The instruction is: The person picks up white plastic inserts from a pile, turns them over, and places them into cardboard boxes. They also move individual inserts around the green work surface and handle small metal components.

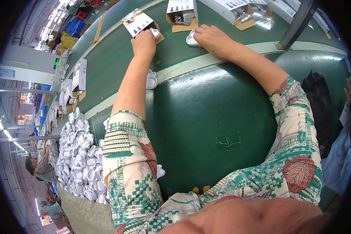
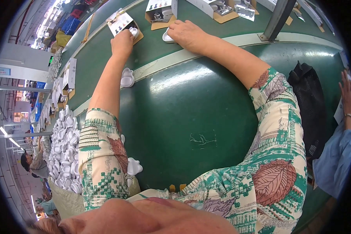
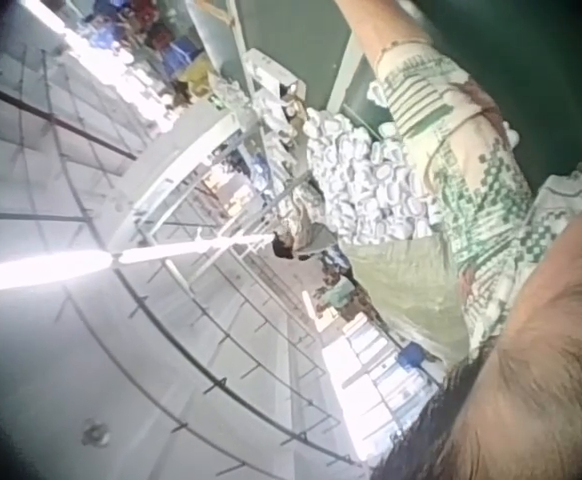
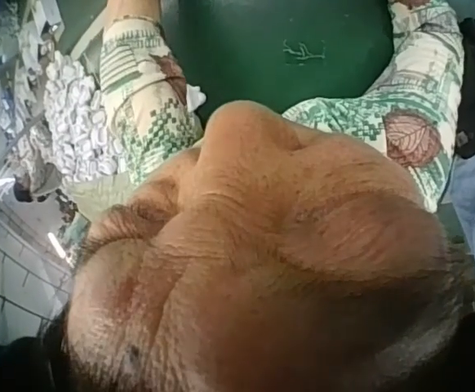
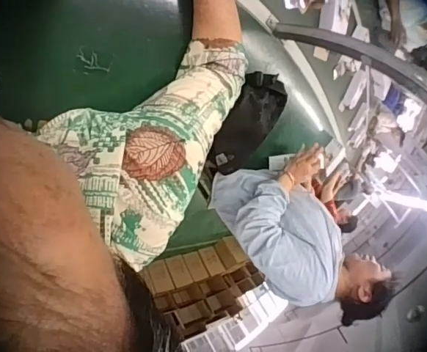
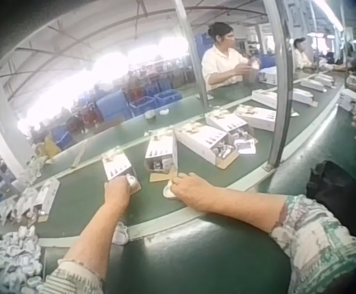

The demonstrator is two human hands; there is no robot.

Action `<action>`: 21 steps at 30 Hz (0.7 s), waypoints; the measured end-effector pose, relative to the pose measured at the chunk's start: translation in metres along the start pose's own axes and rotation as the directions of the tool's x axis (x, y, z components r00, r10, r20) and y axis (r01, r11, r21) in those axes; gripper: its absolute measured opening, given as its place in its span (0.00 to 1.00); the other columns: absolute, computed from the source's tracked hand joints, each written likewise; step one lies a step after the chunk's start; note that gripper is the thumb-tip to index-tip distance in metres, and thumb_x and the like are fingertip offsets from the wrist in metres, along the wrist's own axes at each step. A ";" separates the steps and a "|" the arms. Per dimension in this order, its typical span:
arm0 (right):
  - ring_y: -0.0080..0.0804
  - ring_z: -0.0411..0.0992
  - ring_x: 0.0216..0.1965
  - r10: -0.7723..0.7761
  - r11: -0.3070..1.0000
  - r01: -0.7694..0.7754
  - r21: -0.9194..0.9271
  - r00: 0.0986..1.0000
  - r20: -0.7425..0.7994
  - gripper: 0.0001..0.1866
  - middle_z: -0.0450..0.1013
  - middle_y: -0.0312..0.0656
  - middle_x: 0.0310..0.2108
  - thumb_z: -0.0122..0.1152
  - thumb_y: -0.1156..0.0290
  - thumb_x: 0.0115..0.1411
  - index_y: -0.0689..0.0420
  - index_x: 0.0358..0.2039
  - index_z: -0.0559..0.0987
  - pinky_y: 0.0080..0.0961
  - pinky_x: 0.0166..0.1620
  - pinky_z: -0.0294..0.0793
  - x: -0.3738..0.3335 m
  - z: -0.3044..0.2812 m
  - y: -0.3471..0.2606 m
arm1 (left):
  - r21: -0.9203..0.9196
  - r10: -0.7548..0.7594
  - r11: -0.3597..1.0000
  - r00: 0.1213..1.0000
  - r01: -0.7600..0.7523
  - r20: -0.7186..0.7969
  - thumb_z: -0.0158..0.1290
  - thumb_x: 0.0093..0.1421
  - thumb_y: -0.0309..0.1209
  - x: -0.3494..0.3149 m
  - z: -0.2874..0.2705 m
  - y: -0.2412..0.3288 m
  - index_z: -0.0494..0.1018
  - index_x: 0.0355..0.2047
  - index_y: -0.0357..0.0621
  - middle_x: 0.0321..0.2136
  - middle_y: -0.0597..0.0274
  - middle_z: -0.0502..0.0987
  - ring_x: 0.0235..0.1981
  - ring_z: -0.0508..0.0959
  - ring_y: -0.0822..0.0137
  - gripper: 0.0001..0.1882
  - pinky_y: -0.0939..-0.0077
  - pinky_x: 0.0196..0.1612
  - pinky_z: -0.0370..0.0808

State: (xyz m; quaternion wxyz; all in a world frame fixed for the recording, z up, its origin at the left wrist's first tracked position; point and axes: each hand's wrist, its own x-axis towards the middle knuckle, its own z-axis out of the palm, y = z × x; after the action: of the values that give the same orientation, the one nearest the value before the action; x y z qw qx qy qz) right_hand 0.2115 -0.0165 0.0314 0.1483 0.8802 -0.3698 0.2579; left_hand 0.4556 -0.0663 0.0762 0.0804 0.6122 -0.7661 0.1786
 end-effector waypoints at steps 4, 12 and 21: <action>0.38 0.68 0.43 0.005 0.999 -0.003 0.039 0.999 -0.051 0.06 0.69 0.41 0.35 0.51 0.74 0.53 0.57 0.33 0.73 0.34 0.44 0.67 0.010 0.007 0.001 | 0.033 -0.052 0.998 0.993 0.056 -0.109 0.51 0.55 0.31 0.013 -0.006 -0.005 0.75 0.33 0.44 0.34 0.56 0.78 0.38 0.77 0.54 0.07 0.56 0.40 0.70; 0.39 0.69 0.40 0.049 0.992 -0.074 -0.102 0.974 -0.223 0.06 0.70 0.42 0.35 0.54 0.74 0.51 0.57 0.31 0.72 0.34 0.39 0.70 0.025 0.016 0.048 | 0.098 0.067 0.994 0.954 -0.040 -0.292 0.53 0.53 0.31 -0.007 0.002 0.000 0.70 0.33 0.46 0.31 0.59 0.75 0.36 0.75 0.57 0.07 0.58 0.37 0.69; 0.44 0.70 0.36 0.360 0.869 -0.448 -0.210 0.864 -0.351 0.07 0.70 0.48 0.30 0.58 0.70 0.45 0.57 0.26 0.76 0.39 0.38 0.70 0.050 0.030 0.093 | 0.055 0.230 0.973 0.962 -0.225 -0.149 0.57 0.49 0.30 -0.160 -0.051 -0.065 0.70 0.40 0.47 0.45 0.58 0.71 0.50 0.68 0.55 0.16 0.58 0.53 0.61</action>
State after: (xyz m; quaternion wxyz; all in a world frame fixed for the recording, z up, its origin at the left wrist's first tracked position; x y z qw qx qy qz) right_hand 0.1835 -0.1224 0.0420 0.2697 0.7015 -0.5539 0.3582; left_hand 0.5521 0.0859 0.0796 0.1069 0.5058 -0.8193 0.2480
